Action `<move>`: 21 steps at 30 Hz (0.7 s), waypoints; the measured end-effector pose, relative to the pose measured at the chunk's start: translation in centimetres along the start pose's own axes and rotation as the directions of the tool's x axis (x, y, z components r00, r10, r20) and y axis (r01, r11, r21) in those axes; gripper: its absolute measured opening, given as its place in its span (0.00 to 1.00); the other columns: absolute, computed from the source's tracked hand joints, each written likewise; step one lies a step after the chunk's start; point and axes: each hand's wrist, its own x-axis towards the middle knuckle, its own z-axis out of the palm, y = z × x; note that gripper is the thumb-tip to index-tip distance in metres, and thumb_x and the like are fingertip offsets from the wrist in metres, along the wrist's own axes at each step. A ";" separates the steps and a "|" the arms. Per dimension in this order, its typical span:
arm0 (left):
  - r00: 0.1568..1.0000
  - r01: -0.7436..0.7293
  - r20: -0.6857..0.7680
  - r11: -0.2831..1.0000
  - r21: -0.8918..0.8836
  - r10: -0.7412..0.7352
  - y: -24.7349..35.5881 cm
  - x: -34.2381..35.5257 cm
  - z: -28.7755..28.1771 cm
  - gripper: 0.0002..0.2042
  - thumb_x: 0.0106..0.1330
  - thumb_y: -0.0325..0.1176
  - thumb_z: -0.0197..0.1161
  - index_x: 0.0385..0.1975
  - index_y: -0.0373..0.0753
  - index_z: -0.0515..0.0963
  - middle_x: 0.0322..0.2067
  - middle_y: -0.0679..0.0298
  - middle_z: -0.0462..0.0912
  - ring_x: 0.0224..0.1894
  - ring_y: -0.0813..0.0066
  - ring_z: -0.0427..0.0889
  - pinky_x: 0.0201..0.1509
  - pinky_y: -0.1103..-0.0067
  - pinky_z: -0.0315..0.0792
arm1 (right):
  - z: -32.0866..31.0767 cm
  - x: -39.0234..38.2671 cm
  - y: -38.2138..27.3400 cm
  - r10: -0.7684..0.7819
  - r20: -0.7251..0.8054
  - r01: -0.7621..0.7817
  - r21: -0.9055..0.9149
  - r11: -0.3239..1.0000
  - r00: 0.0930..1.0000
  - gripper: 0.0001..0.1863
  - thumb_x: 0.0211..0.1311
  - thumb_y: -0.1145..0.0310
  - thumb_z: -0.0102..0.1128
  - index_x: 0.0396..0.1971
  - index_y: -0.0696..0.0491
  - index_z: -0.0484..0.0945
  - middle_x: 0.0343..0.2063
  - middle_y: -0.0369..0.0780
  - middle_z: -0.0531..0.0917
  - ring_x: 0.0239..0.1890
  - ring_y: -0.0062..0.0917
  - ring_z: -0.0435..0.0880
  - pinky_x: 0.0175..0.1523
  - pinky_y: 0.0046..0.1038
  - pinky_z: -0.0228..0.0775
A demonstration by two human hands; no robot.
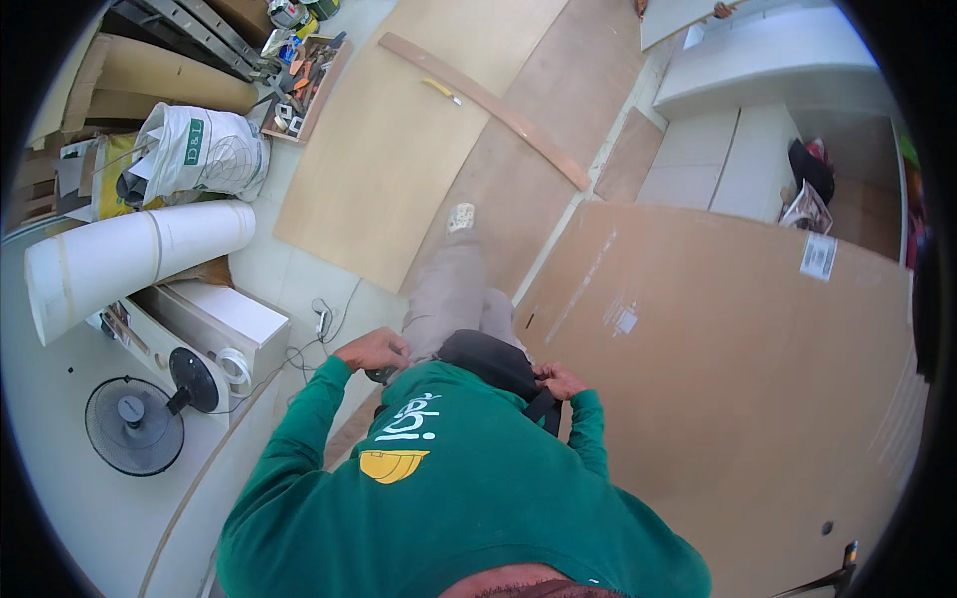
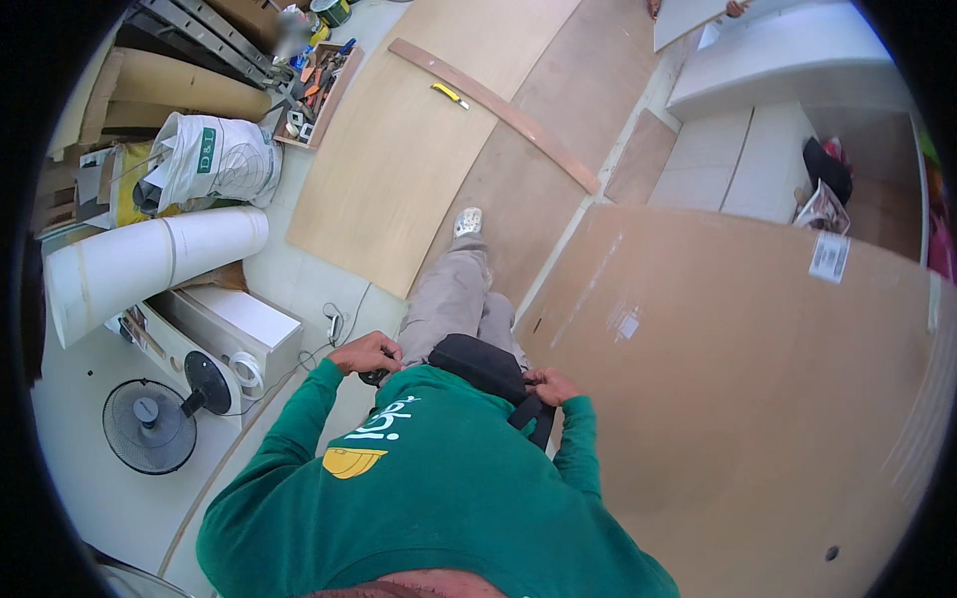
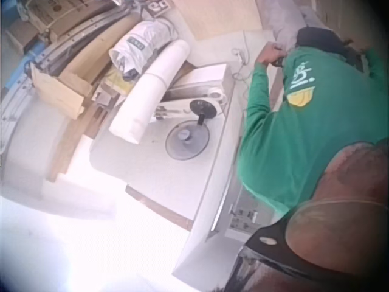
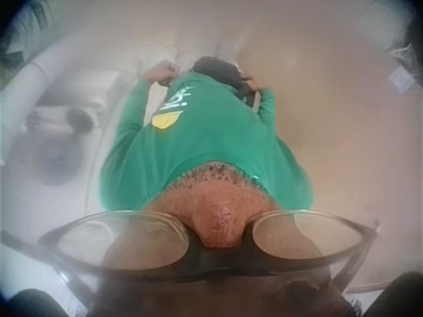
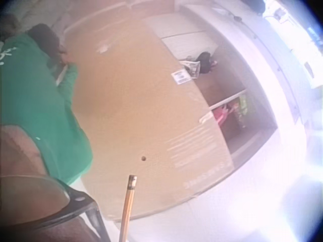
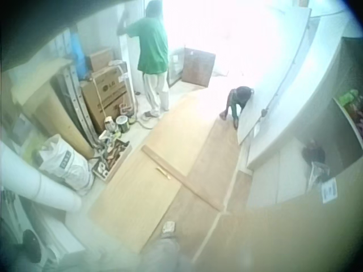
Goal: The person measures and marks a large plywood sheet on the floor using a tape measure and a pencil. They also measure a wooden cabinet and mark the plywood accordingly.
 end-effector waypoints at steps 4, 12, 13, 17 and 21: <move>0.999 0.007 -0.043 0.992 -0.124 -0.013 2.0 1.9 -2.2 0.10 0.63 0.36 0.76 0.26 0.37 0.86 0.25 0.73 0.82 0.31 0.83 0.76 0.39 0.80 0.70 | -4.6 -0.2 -9.3 0.080 0.071 -0.080 -0.007 0.997 0.994 0.20 0.67 0.81 0.62 0.58 0.58 0.85 0.47 0.34 0.92 0.48 0.19 0.86 0.62 0.29 0.77; 0.943 -0.129 -0.310 0.724 -0.677 -0.122 3.0 6.8 -9.1 0.08 0.74 0.33 0.67 0.43 0.36 0.81 0.24 0.61 0.85 0.26 0.67 0.88 0.32 0.70 0.83 | -13.1 5.2 -27.5 0.194 0.239 -0.078 -0.422 0.903 0.951 0.19 0.69 0.60 0.73 0.55 0.53 0.86 0.41 0.35 0.91 0.44 0.22 0.86 0.56 0.30 0.77; 0.929 -0.154 -0.344 0.699 -0.698 -0.138 4.2 7.2 -9.9 0.07 0.74 0.33 0.67 0.43 0.36 0.81 0.24 0.61 0.84 0.26 0.67 0.88 0.33 0.70 0.83 | -14.6 5.4 -28.5 0.141 0.234 -0.051 -0.353 0.934 0.962 0.19 0.69 0.59 0.73 0.55 0.52 0.86 0.40 0.35 0.91 0.44 0.23 0.86 0.55 0.30 0.77; 0.880 -0.286 -0.444 0.562 -0.776 -0.166 7.0 12.7 -12.8 0.10 0.77 0.37 0.65 0.44 0.36 0.81 0.23 0.62 0.83 0.27 0.66 0.88 0.34 0.70 0.84 | -22.0 11.3 -33.1 -0.145 -0.201 0.054 -0.402 0.914 0.969 0.15 0.70 0.58 0.72 0.49 0.51 0.86 0.36 0.36 0.90 0.42 0.22 0.86 0.49 0.32 0.80; 0.839 -0.402 -0.506 0.401 -0.824 -0.199 11.3 20.6 -15.2 0.13 0.77 0.41 0.64 0.45 0.35 0.81 0.23 0.60 0.83 0.29 0.64 0.89 0.35 0.69 0.85 | -29.3 18.9 -37.4 -0.243 -0.446 0.020 -0.448 0.894 0.861 0.15 0.68 0.60 0.74 0.49 0.50 0.86 0.37 0.39 0.90 0.42 0.25 0.88 0.50 0.33 0.81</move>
